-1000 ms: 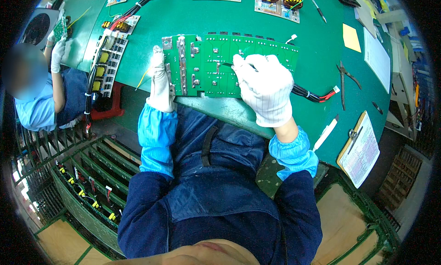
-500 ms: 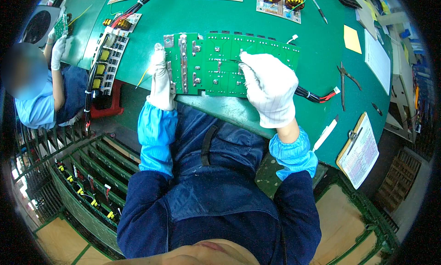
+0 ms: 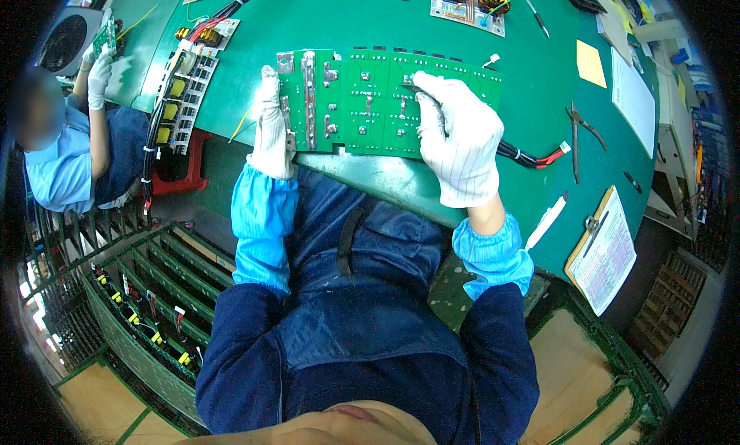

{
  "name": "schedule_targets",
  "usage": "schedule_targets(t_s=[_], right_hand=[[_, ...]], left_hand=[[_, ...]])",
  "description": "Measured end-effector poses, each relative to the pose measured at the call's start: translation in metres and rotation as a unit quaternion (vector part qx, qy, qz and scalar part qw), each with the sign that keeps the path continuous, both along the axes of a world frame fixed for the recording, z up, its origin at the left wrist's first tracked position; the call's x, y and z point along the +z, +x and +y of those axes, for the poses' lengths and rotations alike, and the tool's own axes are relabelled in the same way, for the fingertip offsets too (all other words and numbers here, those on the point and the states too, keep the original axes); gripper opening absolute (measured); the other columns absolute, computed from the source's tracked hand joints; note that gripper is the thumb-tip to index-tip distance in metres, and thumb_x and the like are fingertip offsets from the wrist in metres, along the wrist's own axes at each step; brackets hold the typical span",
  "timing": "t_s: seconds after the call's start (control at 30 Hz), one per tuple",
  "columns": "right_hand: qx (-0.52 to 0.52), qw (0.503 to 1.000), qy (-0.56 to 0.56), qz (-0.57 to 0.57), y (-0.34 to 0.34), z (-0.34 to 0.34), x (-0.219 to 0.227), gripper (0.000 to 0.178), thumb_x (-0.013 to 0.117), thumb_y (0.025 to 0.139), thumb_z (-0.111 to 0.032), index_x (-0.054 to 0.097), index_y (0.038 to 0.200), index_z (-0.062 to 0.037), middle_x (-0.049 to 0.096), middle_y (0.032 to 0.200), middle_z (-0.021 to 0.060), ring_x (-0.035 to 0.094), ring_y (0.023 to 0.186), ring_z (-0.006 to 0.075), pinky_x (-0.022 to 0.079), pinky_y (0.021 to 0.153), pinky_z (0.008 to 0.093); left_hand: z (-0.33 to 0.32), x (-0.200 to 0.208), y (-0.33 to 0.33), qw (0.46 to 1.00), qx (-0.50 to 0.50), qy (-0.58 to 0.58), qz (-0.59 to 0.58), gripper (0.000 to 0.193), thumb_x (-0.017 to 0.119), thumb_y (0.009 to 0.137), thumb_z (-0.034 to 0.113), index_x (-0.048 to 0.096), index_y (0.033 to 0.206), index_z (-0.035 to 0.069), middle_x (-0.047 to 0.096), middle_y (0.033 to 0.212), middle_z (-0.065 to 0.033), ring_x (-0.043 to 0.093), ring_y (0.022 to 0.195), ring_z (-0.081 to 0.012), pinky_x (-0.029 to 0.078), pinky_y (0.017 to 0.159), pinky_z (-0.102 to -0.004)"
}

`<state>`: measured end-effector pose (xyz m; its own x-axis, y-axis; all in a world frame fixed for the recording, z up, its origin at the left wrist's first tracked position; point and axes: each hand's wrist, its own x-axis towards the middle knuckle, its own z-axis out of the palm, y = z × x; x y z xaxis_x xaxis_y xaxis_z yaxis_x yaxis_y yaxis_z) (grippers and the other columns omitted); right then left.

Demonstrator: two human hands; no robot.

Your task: Assembling electronic components onto a circuit board and installing the finished units into a testing or storage rack.

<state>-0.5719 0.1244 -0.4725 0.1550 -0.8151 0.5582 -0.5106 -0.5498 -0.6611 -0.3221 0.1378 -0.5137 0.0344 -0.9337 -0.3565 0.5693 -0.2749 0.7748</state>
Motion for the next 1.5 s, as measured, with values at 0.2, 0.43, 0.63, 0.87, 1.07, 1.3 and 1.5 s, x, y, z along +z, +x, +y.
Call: schedule_targets(t_s=[0.2, 0.43, 0.63, 0.87, 1.07, 1.3, 1.5], right_hand=[[-0.009, 1.0, 0.008, 0.018, 0.0, 0.001, -0.001, 0.023, 0.07, 0.083, 0.004, 0.073, 0.104, -0.0044, 0.071, 0.087, 0.0129, 0.069, 0.069, 0.0269, 0.054, 0.063, 0.0331], [0.051, 0.985, -0.061, 0.153, 0.002, 0.015, 0.012, 0.023, 0.073, 0.08, -0.004, 0.075, 0.102, -0.0093, 0.065, 0.083, 0.0077, 0.065, 0.073, 0.0247, 0.053, 0.059, 0.0367], [0.054, 0.976, -0.015, 0.211, 0.008, 0.038, 0.003, 0.026, 0.077, 0.078, 0.0, 0.073, 0.104, -0.0079, 0.071, 0.09, 0.0101, 0.068, 0.079, 0.0278, 0.055, 0.067, 0.0369], [0.07, 0.974, -0.045, 0.209, 0.011, 0.036, -0.001, 0.025, 0.079, 0.078, 0.0, 0.072, 0.101, -0.0078, 0.071, 0.09, 0.0097, 0.066, 0.079, 0.0286, 0.053, 0.067, 0.0379], [0.074, 0.975, -0.039, 0.207, 0.012, 0.036, -0.002, 0.028, 0.078, 0.077, 0.001, 0.073, 0.102, -0.0092, 0.071, 0.09, 0.0093, 0.066, 0.078, 0.0277, 0.053, 0.067, 0.0377], [0.08, 0.976, -0.035, 0.201, 0.01, 0.034, -0.004, 0.03, 0.078, 0.076, 0.0, 0.073, 0.103, -0.011, 0.071, 0.09, 0.0088, 0.067, 0.079, 0.0274, 0.054, 0.068, 0.0371], [0.124, 0.974, 0.005, 0.188, 0.009, 0.032, 0.0, 0.025, 0.079, 0.076, 0.0, 0.074, 0.099, -0.0089, 0.071, 0.09, 0.0096, 0.068, 0.081, 0.0279, 0.055, 0.07, 0.0356]], left_hand=[[0.001, 0.009, -0.004, 1.0, 0.021, 0.01, -0.018, 0.06, 0.044, 0.104, 0.057, 0.06, 0.134, 0.007, 0.072, 0.118, -0.0123, 0.074, 0.093, -0.0214, 0.063, 0.079, -0.0348], [-0.002, 0.001, -0.003, 0.999, 0.033, -0.032, -0.008, 0.057, 0.046, 0.104, 0.056, 0.062, 0.13, 0.008, 0.073, 0.114, -0.0106, 0.074, 0.09, -0.0183, 0.063, 0.077, -0.0337], [0.001, 0.004, -0.004, 0.999, 0.032, -0.017, -0.028, 0.056, 0.046, 0.105, 0.055, 0.062, 0.13, 0.008, 0.073, 0.113, -0.0099, 0.074, 0.087, -0.0182, 0.063, 0.075, -0.0332], [0.001, 0.009, -0.005, 0.999, -0.004, -0.027, 0.025, 0.061, 0.046, 0.104, 0.058, 0.061, 0.133, 0.008, 0.073, 0.114, -0.0105, 0.074, 0.088, -0.0193, 0.063, 0.076, -0.0335], [0.0, 0.0, -0.001, 0.999, -0.008, -0.024, 0.03, 0.063, 0.044, 0.104, 0.06, 0.06, 0.135, 0.008, 0.072, 0.117, -0.0109, 0.074, 0.091, -0.0199, 0.063, 0.078, -0.034], [0.004, 0.015, -0.001, 0.997, -0.034, -0.04, 0.051, 0.055, 0.041, 0.108, 0.049, 0.053, 0.143, 0.007, 0.066, 0.129, -0.0129, 0.069, 0.109, -0.0199, 0.059, 0.092, -0.0336], [0.002, 0.01, -0.003, 0.999, -0.027, -0.025, 0.037, 0.061, 0.041, 0.105, 0.056, 0.056, 0.14, 0.007, 0.069, 0.124, -0.0133, 0.072, 0.101, -0.0208, 0.062, 0.084, -0.0338]])
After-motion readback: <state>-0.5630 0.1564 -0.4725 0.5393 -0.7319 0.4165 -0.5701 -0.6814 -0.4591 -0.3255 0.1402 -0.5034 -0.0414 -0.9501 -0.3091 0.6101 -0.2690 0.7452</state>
